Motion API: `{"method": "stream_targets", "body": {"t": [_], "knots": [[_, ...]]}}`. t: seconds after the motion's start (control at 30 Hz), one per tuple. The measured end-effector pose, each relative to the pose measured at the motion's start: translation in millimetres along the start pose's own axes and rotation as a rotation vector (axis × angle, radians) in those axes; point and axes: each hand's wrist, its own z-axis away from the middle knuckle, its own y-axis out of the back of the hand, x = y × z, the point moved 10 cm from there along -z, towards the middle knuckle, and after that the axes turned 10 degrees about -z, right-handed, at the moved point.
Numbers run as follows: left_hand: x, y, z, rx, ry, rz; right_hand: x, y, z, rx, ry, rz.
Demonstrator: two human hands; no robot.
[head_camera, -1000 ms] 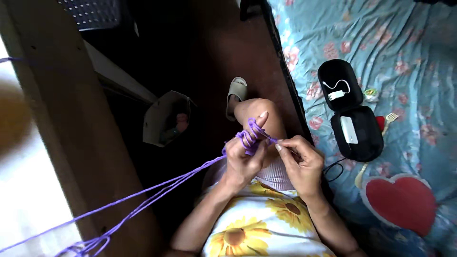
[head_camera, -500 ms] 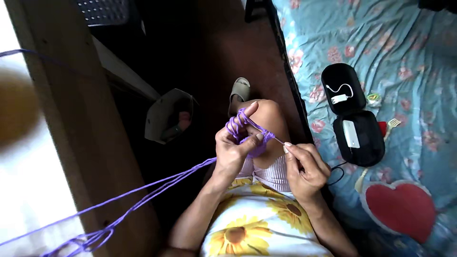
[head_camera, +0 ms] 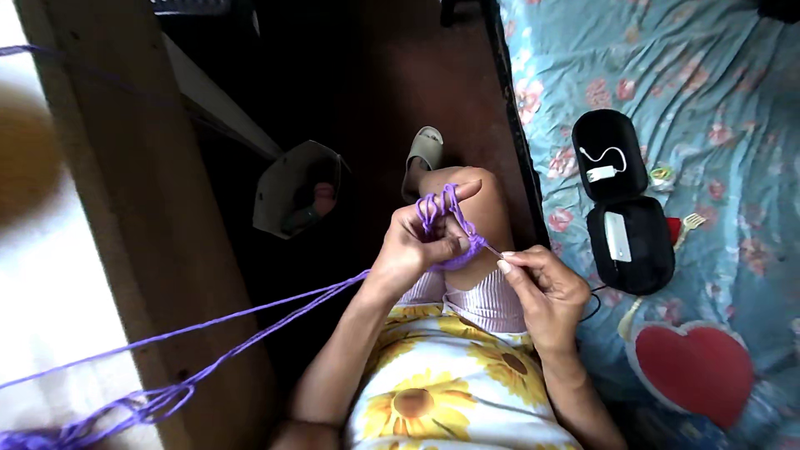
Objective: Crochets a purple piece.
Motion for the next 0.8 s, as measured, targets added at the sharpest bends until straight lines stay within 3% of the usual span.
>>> {"method": "stream_targets", "body": {"t": [0.1,0.2,0.4,0.67,0.8], "knots": [[7,-5,2,0.047,-0.114,-0.060,4,3,-3,0.029,-0.064,-0.053],[11,-3,3,0.092,-0.181,-0.067,-6,3,1,0.056,0.059,0.115],[0,4,1,0.079,-0.065,0.039,-20,-1,6,0.035,0.240,0.288],[-13,3,-2,0.001,0.064,0.218,-20,-3,8,0.007,0.251,0.251],[-6,-2,-1,-0.017,0.002,0.103,-11,1,7,0.018,0.123,0.095]]}}
